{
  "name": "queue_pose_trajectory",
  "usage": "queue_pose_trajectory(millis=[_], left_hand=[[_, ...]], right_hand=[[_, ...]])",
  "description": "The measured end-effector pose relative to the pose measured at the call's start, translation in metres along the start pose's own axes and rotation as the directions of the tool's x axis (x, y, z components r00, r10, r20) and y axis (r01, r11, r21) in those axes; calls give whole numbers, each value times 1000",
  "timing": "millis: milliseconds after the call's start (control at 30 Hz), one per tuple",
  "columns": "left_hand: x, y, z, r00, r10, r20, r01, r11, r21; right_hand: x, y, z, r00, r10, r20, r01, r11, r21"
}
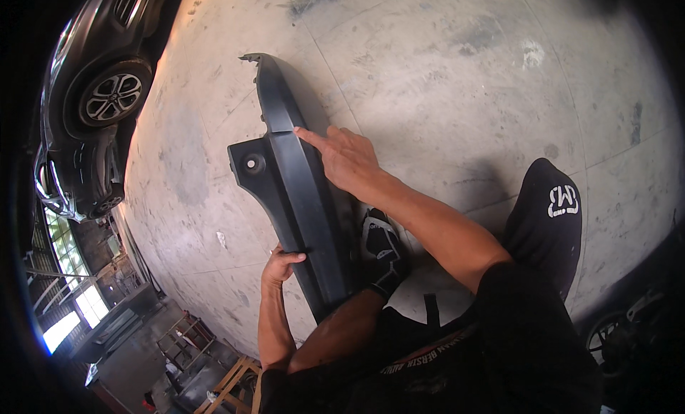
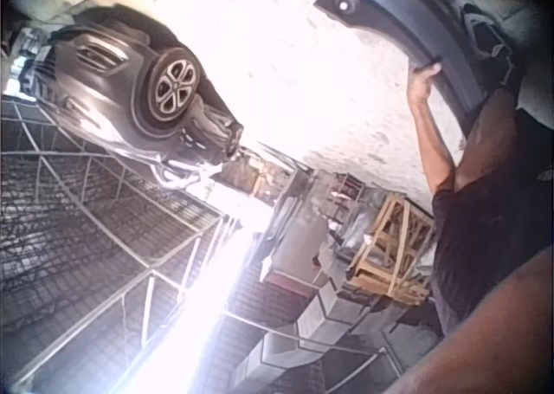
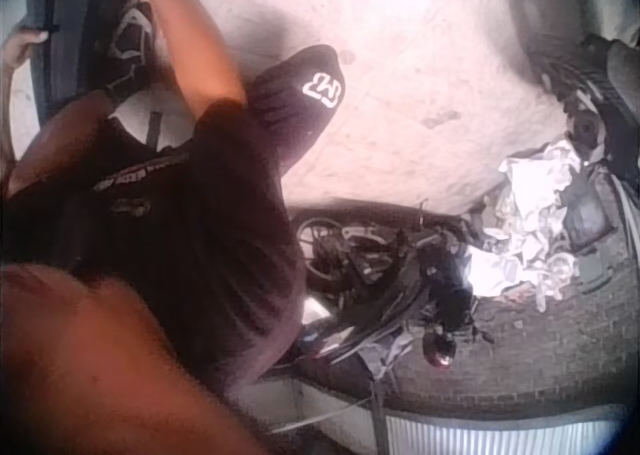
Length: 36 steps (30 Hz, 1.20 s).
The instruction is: The person applies pieces of tape and a filler material to various spots on a car bumper while other people help hold and position it.
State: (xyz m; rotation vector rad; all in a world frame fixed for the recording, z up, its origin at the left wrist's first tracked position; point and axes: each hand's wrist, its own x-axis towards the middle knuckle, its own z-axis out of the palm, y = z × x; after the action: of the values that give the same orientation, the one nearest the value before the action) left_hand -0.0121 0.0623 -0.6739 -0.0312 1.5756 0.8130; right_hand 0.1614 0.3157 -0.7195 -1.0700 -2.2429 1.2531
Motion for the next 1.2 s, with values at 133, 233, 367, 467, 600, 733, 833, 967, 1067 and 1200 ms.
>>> queue_pose_trajectory(millis=[133, 233, 367, 467, 600, 733, 833, 967, 1067, 1200], left_hand=[[2, 0, 0, 1000, 17, 3, -17, 1000, 25], [1, 3, 4, 1000, -4, -6, 4, 1000, 8], [1, 1, 2, 1000, -5, -24, 6, 1000, 15], [3, 1, -1, 1000, 13, -6, -13, 1000, 21], [2, 0, 0, 1000, 8, -11, -8, 1000, 5], [3, -1, -1, 999, -34, -10, 33, 999, -21], [-2, 2, 0, 999, -31, -23, 31, 999, -6], [1, 5, 4, 1000, -14, -17, 14, 1000, 7], [1, 4, 4, 1000, -11, -13, 11, 1000, -3], [-1, 4, 1, 1000, -20, -5, 20, 1000, -5]], right_hand=[[-6, 6, -1, 998, 60, -20, -60, 998, 21], [-20, 8, 4, 997, 72, -37, -71, 997, 29], [-50, 3, 12, 998, -67, -10, 67, 997, 47], [-66, 6, 23, 980, -181, -78, 183, 983, 23], [-61, 7, 21, 973, -66, -219, 110, 975, 192], [-30, 10, 19, 982, 146, -118, -66, 857, 510], [-24, 1, 17, 987, 116, -109, -36, 830, 557], [-18, -4, 26, 985, 116, -124, -38, 863, 503], [-16, -6, 27, 984, 125, -128, -69, 926, 372], [-8, -12, 8, 969, 224, 103, -242, 944, 224]])
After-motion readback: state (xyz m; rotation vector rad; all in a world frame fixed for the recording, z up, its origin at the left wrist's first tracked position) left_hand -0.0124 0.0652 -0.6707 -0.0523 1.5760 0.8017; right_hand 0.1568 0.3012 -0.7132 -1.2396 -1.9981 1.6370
